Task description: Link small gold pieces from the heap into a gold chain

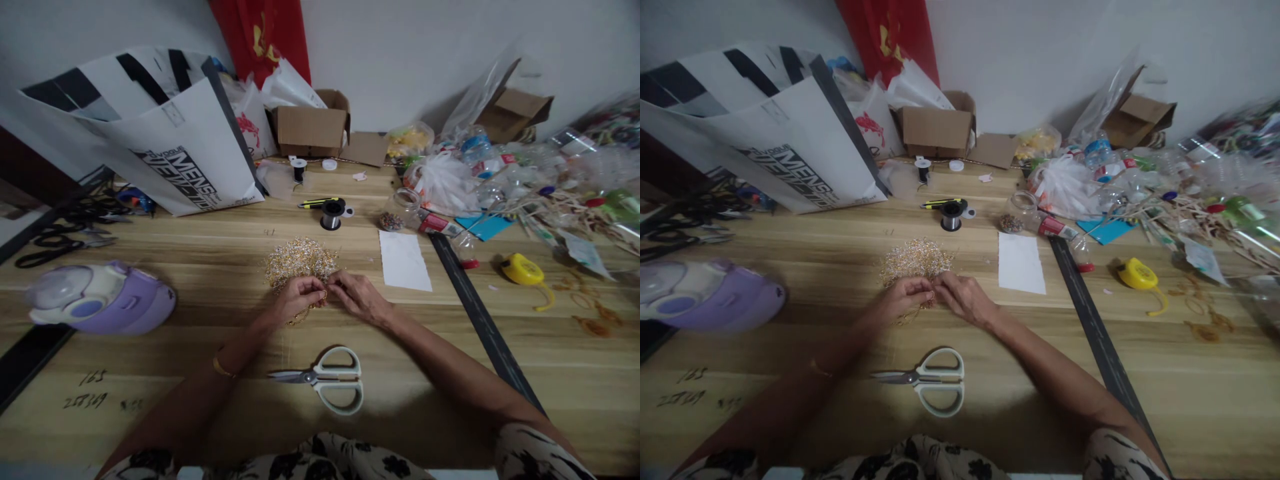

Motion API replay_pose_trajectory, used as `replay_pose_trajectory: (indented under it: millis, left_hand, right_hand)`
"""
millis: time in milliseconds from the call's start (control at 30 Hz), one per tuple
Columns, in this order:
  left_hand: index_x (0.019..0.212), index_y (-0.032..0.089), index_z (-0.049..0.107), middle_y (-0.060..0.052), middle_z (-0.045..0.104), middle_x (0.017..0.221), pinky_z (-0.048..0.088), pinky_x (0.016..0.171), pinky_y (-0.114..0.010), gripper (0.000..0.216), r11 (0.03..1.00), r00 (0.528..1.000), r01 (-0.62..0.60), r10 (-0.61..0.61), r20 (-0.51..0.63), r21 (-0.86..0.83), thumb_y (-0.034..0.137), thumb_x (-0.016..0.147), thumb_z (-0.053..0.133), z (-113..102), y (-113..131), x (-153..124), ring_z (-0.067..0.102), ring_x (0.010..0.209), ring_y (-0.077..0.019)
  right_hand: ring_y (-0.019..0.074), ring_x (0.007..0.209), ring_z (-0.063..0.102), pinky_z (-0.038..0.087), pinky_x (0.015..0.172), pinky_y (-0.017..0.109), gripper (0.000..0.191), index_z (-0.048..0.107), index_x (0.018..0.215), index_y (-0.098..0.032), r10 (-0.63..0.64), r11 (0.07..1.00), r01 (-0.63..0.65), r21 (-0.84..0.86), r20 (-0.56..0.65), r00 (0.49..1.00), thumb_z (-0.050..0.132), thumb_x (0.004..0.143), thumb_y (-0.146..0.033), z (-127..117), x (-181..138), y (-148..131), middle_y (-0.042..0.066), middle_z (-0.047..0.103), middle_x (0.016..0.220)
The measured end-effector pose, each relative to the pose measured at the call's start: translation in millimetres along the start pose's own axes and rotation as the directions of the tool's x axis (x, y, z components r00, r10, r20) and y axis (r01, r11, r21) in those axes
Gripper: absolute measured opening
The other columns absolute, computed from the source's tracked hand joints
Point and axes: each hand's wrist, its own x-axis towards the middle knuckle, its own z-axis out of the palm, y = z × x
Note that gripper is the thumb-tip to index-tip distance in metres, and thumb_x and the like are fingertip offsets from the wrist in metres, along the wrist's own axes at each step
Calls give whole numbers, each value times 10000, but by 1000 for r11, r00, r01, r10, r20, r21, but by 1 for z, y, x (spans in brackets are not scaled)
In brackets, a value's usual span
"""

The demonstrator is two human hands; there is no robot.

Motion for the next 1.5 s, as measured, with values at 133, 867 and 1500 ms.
replay_pose_trajectory:
  millis: [133,867,1500]
  left_hand:
    - [731,121,596,3,593,613,408,590,-220,269,999,1000,14,-14,0,-35,359,672,706,0,1,0,526,574,-92]
    - [696,136,618,0,595,631,412,647,-233,197,999,997,-38,36,-73,-31,321,696,686,5,6,-2,536,636,-109]
    - [692,155,565,10,603,622,413,671,-248,79,998,1000,-19,17,-22,-52,226,709,596,10,3,-4,558,647,-127]
  right_hand:
    - [120,609,532,415,580,220,81,489,925,-175,29,999,-28,35,-27,999,414,927,-205,-1,1,-2,24,580,743]
    - [117,581,486,375,577,223,99,458,932,-177,165,975,-166,149,17,986,378,942,-234,-1,2,-12,-1,529,702]
    - [106,560,434,337,553,216,87,427,895,-186,95,960,-88,264,-16,995,377,946,-236,3,-1,-11,-20,506,668]
